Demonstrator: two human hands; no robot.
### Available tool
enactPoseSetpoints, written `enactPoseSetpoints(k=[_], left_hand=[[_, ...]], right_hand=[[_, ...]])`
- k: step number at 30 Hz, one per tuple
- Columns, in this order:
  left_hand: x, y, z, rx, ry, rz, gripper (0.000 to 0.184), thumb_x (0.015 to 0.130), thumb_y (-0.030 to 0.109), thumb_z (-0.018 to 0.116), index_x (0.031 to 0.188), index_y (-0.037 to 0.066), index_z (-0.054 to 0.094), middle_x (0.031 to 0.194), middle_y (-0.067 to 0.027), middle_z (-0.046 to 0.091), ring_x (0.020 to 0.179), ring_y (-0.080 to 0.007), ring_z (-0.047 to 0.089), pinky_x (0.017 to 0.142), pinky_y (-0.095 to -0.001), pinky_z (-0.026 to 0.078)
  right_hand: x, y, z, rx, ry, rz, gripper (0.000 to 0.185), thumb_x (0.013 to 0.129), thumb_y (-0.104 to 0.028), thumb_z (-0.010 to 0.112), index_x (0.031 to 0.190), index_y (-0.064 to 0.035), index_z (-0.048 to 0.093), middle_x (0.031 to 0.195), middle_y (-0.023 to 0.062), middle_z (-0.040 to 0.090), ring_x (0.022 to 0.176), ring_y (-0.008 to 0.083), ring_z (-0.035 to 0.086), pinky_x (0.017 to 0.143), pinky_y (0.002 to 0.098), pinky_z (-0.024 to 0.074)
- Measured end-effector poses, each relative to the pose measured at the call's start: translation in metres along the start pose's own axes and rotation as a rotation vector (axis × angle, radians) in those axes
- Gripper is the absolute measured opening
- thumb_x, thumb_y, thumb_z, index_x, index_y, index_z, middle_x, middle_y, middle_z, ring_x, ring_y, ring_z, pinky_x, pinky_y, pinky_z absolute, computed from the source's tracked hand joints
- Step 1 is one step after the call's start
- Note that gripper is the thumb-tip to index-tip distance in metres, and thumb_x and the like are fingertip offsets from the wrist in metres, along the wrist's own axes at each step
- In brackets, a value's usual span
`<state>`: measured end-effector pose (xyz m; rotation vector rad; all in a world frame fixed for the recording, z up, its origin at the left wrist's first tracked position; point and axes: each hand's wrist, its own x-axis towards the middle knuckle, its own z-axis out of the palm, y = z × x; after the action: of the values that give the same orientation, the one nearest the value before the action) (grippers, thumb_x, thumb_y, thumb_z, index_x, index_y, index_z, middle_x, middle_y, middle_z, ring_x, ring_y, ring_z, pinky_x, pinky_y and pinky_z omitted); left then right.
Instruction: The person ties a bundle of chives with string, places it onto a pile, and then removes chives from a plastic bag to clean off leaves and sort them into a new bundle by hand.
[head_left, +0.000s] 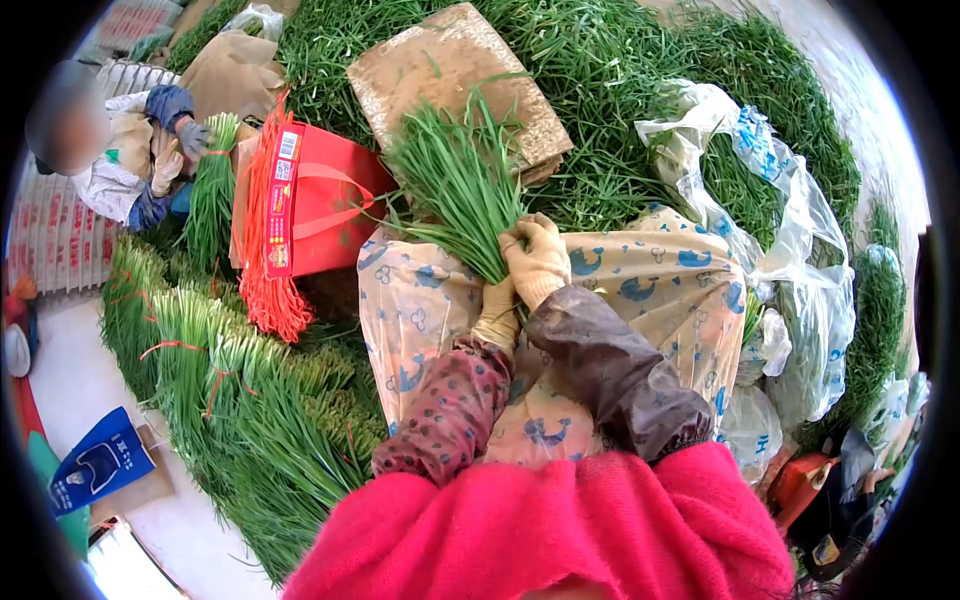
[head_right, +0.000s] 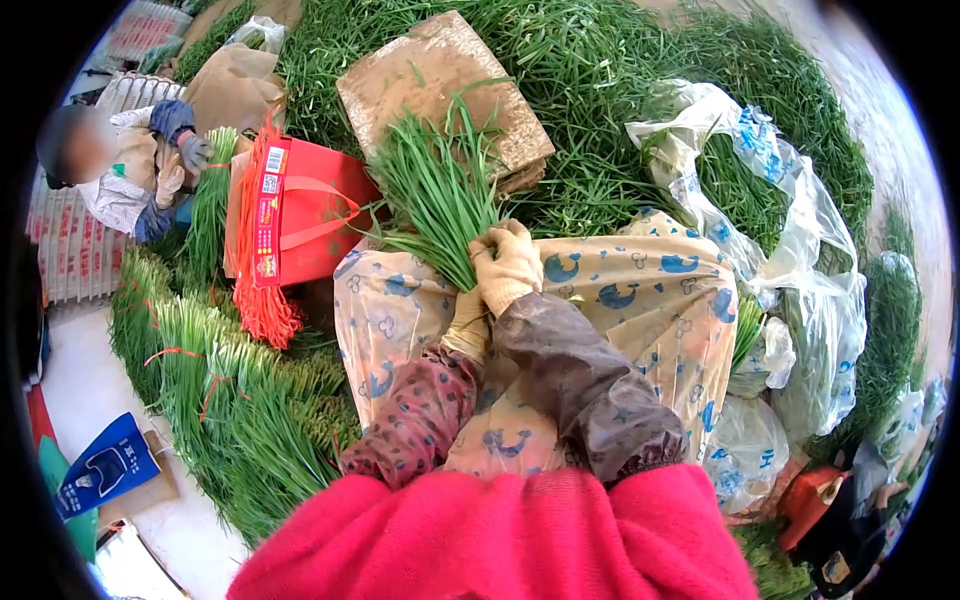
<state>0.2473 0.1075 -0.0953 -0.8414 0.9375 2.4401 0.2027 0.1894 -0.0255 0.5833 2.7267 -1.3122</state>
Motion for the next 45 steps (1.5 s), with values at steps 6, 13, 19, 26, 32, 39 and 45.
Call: enactPoseSetpoints(k=[6,13,19,26,32,39,45], left_hand=[[-0.009,-0.001,0.004,-0.192,-0.113,-0.049,0.036,0.089,0.016,0.065,0.120,0.001,0.056,0.115,-0.0090,0.060,0.102,-0.0206,0.059,0.090,-0.0339,0.051],[-0.026,0.015,0.022,-0.127,-0.048,-0.047,0.041,0.093,0.036,0.058,0.123,0.009,0.056,0.118,-0.0056,0.059,0.106,-0.0188,0.056,0.091,-0.0326,0.048],[-0.004,-0.004,-0.028,-0.243,-0.226,-0.059,0.039,0.092,0.029,0.060,0.125,0.008,0.053,0.118,-0.0052,0.057,0.109,-0.0199,0.054,0.095,-0.0322,0.045],[-0.020,0.019,0.006,-0.179,-0.170,-0.161,0.033,0.088,0.017,0.063,0.116,0.003,0.056,0.107,-0.0072,0.060,0.099,-0.0196,0.059,0.090,-0.0333,0.048],[-0.031,0.029,0.024,-0.185,-0.190,-0.221,0.031,0.087,0.015,0.064,0.114,0.002,0.056,0.103,-0.0076,0.061,0.095,-0.0192,0.060,0.088,-0.0329,0.050],[-0.049,0.040,0.039,-0.197,-0.207,-0.272,0.030,0.086,0.013,0.064,0.112,0.001,0.056,0.100,-0.0080,0.061,0.091,-0.0187,0.061,0.085,-0.0325,0.052],[-0.031,0.044,0.033,-0.245,-0.178,-0.377,0.024,0.083,0.006,0.064,0.104,-0.003,0.058,0.090,-0.0089,0.062,0.078,-0.0169,0.063,0.069,-0.0311,0.058]], right_hand=[[-0.006,0.014,-0.009,0.368,0.195,0.141,0.033,0.090,-0.022,0.062,0.114,0.0017,0.057,0.113,0.0148,0.061,0.086,0.0252,0.065,0.077,0.0332,0.0520],[-0.022,0.002,-0.020,0.565,-0.047,-0.249,0.023,0.093,-0.010,0.056,0.113,0.0016,0.054,0.096,0.0121,0.067,0.084,0.0157,0.065,0.073,0.0274,0.0525],[-0.025,-0.001,-0.029,0.543,-0.227,-0.272,0.023,0.094,-0.017,0.056,0.106,0.0025,0.057,0.095,0.0163,0.068,0.086,0.0278,0.068,0.073,0.0332,0.0534],[-0.028,-0.007,-0.043,0.408,-0.374,-0.562,0.018,0.091,-0.019,0.058,0.097,-0.0025,0.062,0.093,0.0149,0.065,0.080,0.0363,0.063,0.070,0.0380,0.0509],[-0.031,-0.014,-0.048,0.292,-0.460,-0.489,0.019,0.090,-0.020,0.058,0.093,-0.0032,0.065,0.088,0.0153,0.065,0.082,0.0355,0.063,0.069,0.0387,0.0504],[-0.057,-0.032,-0.062,0.446,-0.887,-0.260,0.023,0.092,-0.022,0.056,0.092,-0.0008,0.065,0.077,0.0096,0.066,0.073,0.0211,0.064,0.068,0.0326,0.0492],[-0.065,-0.033,-0.104,0.695,-1.198,-0.099,0.017,0.089,-0.008,0.052,0.100,0.0011,0.062,0.082,0.0071,0.067,0.076,0.0143,0.062,0.068,0.0279,0.0508]])
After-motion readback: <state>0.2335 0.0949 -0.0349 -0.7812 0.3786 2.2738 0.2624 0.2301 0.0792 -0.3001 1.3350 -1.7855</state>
